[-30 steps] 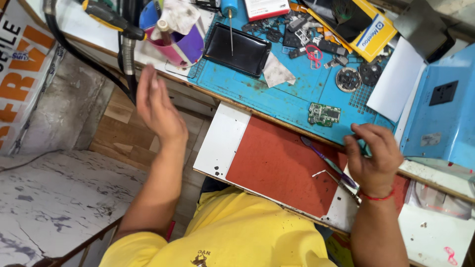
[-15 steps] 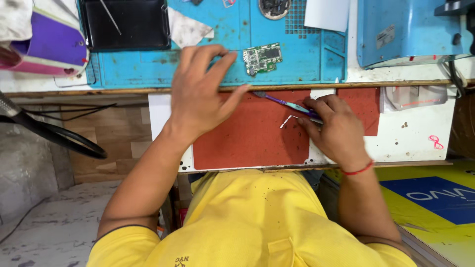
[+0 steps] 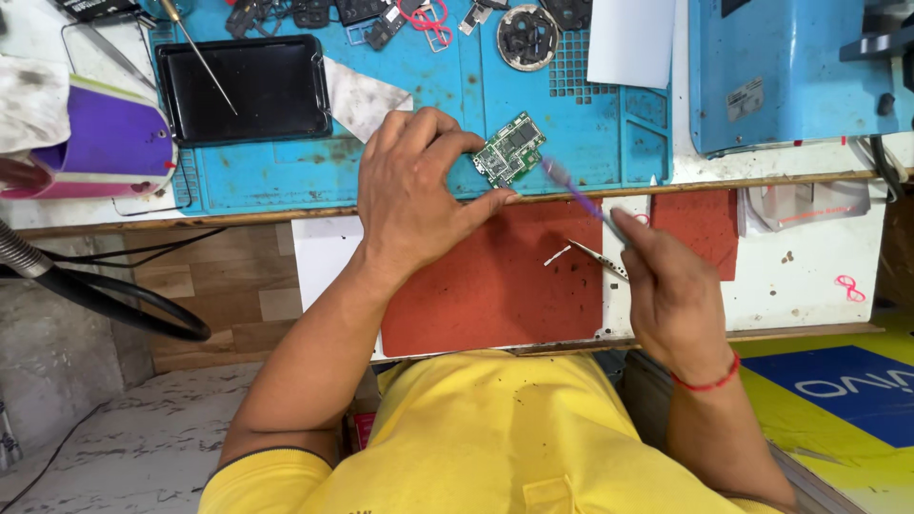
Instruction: The person uses a hot air gun to heat a small circuit board placed on a blue mat. They then use a purple toothbrush to scrub the surface of the board, likely to clean off flux residue.
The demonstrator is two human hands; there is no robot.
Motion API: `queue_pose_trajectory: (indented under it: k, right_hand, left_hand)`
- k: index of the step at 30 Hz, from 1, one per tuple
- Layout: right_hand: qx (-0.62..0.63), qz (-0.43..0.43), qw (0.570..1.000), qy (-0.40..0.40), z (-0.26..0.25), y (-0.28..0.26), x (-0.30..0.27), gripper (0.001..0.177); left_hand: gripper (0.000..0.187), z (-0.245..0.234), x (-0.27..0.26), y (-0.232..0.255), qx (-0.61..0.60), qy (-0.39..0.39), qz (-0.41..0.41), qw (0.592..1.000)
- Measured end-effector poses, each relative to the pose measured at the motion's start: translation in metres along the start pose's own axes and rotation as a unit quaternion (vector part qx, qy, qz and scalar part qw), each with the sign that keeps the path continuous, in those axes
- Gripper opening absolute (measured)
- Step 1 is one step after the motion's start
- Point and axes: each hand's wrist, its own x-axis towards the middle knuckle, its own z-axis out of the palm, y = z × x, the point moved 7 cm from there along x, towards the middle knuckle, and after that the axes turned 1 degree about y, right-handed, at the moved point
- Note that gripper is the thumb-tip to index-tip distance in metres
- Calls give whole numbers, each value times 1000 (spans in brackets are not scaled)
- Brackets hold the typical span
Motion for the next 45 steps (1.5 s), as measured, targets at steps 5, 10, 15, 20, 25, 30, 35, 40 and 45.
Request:
queue_pose_trajectory:
  k: [5, 10, 15, 20, 25, 30, 35, 40, 45]
  right_hand:
    - [-90, 13, 995, -44, 23, -6, 25, 49]
    - [-64, -29, 996, -63, 21, -12, 33, 49]
    - [-134, -39, 990, -36, 11, -12, 40, 28]
    - [-58, 10, 998, 8, 15, -8, 31, 38]
    - [-100, -48, 993, -45, 34, -10, 16, 62]
    - [-132, -30, 988, -75, 36, -7, 29, 57]
    - [-148, -51, 984, -82, 30, -26, 41, 55]
    - [-139, -79, 980, -119, 31, -36, 50, 51]
    - [-116, -66, 980, -146, 32, -38, 50, 54]
  left_hand:
    - [52, 1, 3, -4, -5, -11, -15, 1000]
    - [51, -3, 3, -2, -2, -10, -13, 1000]
    - [50, -5, 3, 0, -12, -9, -24, 1000]
    - [48, -9, 5, 2, -1, -4, -15, 1000]
    - [49, -5, 6, 3, 1, -9, -17, 1000]
    - [49, -3, 6, 4, 6, -20, -30, 999]
    - [47, -5, 3, 6, 2, -15, -29, 999]
    - [46, -5, 10, 1, 5, -27, -42, 999]
    - [47, -3, 1, 8, 6, -11, -31, 999]
